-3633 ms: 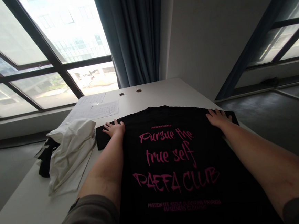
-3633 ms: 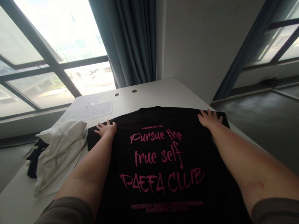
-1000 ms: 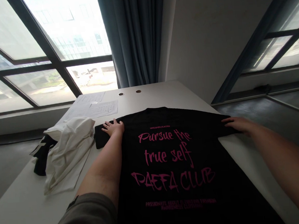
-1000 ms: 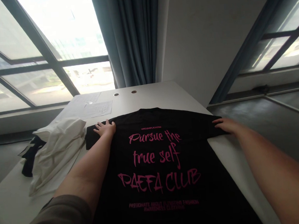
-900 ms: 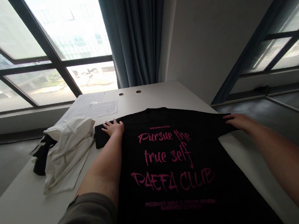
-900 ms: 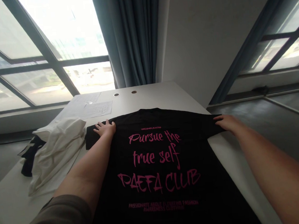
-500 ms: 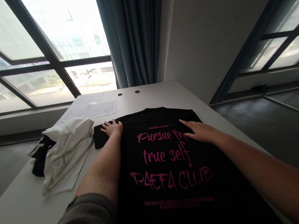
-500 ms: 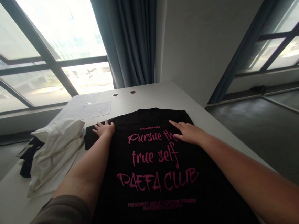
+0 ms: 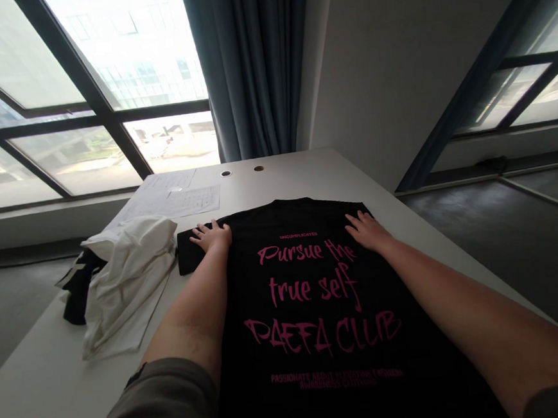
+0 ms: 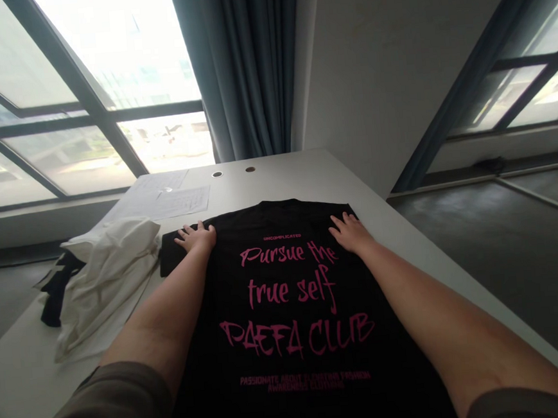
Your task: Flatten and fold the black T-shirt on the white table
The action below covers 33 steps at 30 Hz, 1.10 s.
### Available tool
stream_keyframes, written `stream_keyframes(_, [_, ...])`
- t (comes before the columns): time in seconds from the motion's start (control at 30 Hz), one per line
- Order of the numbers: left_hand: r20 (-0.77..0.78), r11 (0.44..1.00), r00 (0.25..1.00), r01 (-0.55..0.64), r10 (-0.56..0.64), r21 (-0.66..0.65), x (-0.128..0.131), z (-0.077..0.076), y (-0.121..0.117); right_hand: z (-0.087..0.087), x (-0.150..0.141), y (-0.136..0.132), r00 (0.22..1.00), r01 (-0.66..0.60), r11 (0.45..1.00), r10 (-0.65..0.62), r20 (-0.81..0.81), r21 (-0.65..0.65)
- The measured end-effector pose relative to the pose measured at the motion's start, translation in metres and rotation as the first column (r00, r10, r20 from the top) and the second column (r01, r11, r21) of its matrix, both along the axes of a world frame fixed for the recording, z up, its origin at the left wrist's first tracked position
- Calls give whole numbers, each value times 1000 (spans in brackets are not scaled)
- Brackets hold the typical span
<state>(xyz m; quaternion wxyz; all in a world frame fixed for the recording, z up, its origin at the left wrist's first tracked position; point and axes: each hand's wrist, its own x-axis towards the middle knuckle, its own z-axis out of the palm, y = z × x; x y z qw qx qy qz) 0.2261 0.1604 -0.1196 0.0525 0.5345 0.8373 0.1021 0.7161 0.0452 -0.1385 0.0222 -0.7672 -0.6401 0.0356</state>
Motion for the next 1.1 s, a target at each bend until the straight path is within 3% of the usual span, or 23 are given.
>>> stream_keyframes(0.13, [-3,1000,1000,-1,1,3,0,0,0,11,6,24,995,67,998,-68,-75,-6])
stream_keyframes(0.3, [-12,1000,1000,-3,3,-4,0,0,1,17,8,46,985,145,984,-154,-81,-104])
stream_keyframes(0.47, [-5,1000,1000,-6,6,-12,-1,-1,2,20,-25,50,960,258,951,-273,-69,-172])
stream_keyframes(0.67, [16,999,1000,18,-19,29,-3,-5,4,13,-98,7,994,60,996,-66,-91,-71])
stream_keyframes(0.77, [15,999,1000,16,-16,41,-2,-3,3,12,-115,-20,994,-32,999,28,-105,-34])
stream_keyframes(0.87, [15,1000,1000,15,-15,21,-1,-1,1,13,-107,-43,993,-78,997,76,-91,-22])
stream_keyframes(1.0, [5,1000,1000,12,-12,11,0,1,0,11,-74,-66,1000,17,1000,-17,-1,-10])
stream_keyframes(1.1, [3,1000,1000,10,-10,13,-1,0,1,4,-60,-75,999,-3,1000,2,47,25])
